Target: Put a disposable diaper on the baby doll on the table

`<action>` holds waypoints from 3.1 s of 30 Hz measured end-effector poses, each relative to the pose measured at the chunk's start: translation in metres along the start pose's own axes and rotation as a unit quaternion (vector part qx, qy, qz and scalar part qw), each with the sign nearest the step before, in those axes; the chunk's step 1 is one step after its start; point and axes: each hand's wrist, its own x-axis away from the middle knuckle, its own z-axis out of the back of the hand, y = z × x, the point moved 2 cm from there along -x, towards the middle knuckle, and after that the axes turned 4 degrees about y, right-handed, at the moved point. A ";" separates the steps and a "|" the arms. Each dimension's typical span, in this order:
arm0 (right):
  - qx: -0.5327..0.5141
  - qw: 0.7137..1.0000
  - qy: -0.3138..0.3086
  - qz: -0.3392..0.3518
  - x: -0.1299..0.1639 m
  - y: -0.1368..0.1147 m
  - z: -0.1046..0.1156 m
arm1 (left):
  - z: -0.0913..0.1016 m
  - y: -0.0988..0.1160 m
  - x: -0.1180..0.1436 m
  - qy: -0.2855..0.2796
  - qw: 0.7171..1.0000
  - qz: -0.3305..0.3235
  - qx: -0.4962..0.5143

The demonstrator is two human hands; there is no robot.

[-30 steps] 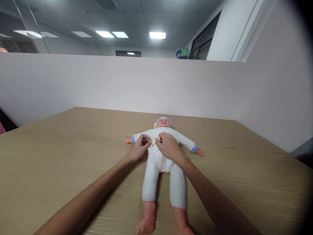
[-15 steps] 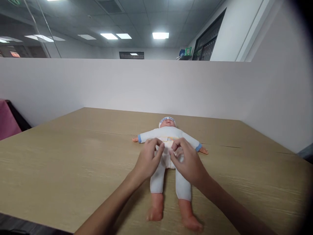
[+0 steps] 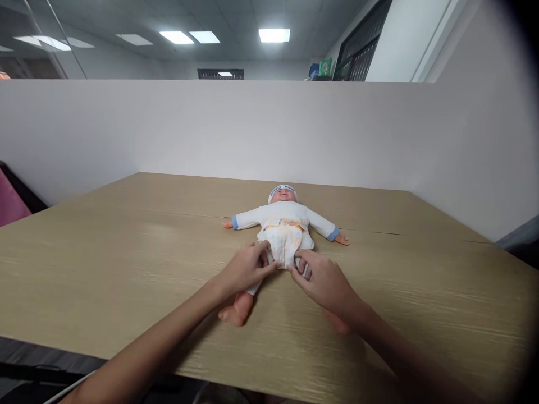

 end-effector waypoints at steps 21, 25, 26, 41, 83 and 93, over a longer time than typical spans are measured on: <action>0.007 0.999 0.038 0.007 0.021 -0.012 -0.010 | -0.009 0.001 -0.002 0.029 0.997 -0.064 0.030; -0.009 0.997 0.054 -0.062 0.014 -0.008 -0.011 | -0.014 -0.008 -0.006 0.059 0.996 -0.018 0.066; -0.030 0.994 0.057 -0.088 0.012 -0.006 -0.011 | -0.015 -0.010 -0.006 0.063 0.994 -0.008 0.089; -0.123 0.981 0.069 -0.130 0.006 0.004 0.015 | -0.015 -0.021 -0.002 0.050 0.966 0.102 0.233; -0.149 0.973 0.074 -0.162 0.008 0.009 0.001 | -0.008 -0.008 -0.005 -0.009 0.914 0.170 0.369; -0.088 0.986 0.072 -0.119 0.005 -0.001 0.006 | -0.008 -0.011 -0.006 -0.009 0.917 0.170 0.361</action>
